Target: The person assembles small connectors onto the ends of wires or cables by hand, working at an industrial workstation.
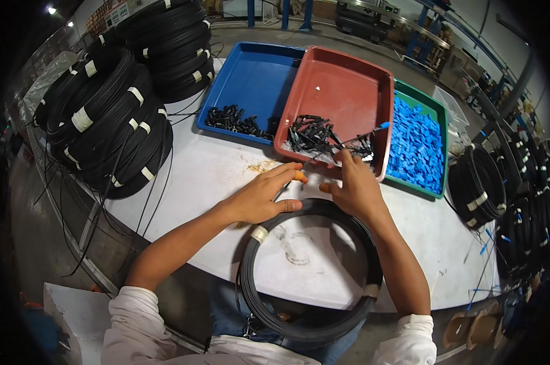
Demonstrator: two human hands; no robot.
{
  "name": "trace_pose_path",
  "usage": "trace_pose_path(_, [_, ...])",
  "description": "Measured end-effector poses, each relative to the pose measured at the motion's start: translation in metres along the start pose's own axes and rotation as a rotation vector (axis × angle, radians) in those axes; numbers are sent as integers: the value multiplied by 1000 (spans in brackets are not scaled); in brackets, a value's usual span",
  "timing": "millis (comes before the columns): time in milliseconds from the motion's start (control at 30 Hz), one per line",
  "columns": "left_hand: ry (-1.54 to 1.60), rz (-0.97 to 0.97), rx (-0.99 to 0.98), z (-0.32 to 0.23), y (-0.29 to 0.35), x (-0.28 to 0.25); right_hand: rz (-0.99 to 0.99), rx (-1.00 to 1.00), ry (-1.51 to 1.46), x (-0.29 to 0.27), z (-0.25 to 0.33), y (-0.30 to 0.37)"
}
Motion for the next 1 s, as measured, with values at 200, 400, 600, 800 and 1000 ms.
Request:
trace_pose_path(200, [40,-72,16,31,-6,-71,55,32,-212,10,20,-14])
trace_pose_path(400, [-159,-530,-139,114,-8,-151,156,-83,-345,15,28,-20])
trace_pose_path(600, [-297,-580,-285,125,-22,-181,202,-216,-361,27,30,-20])
trace_pose_path(800, [-430,-436,-125,133,-41,-184,142,-444,-221,35,35,-20])
trace_pose_path(1000, [-513,-341,-11,138,-56,-181,159,-479,-141,35,33,-19])
Point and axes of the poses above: each hand's wrist, its own y-axis away from the middle knuckle, its own x-axis out of the palm, z = x × y, the point moved 2 cm from there along -y, towards the middle knuckle, and after that the axes turned 2 degrees about x, right-handed, at the moved point
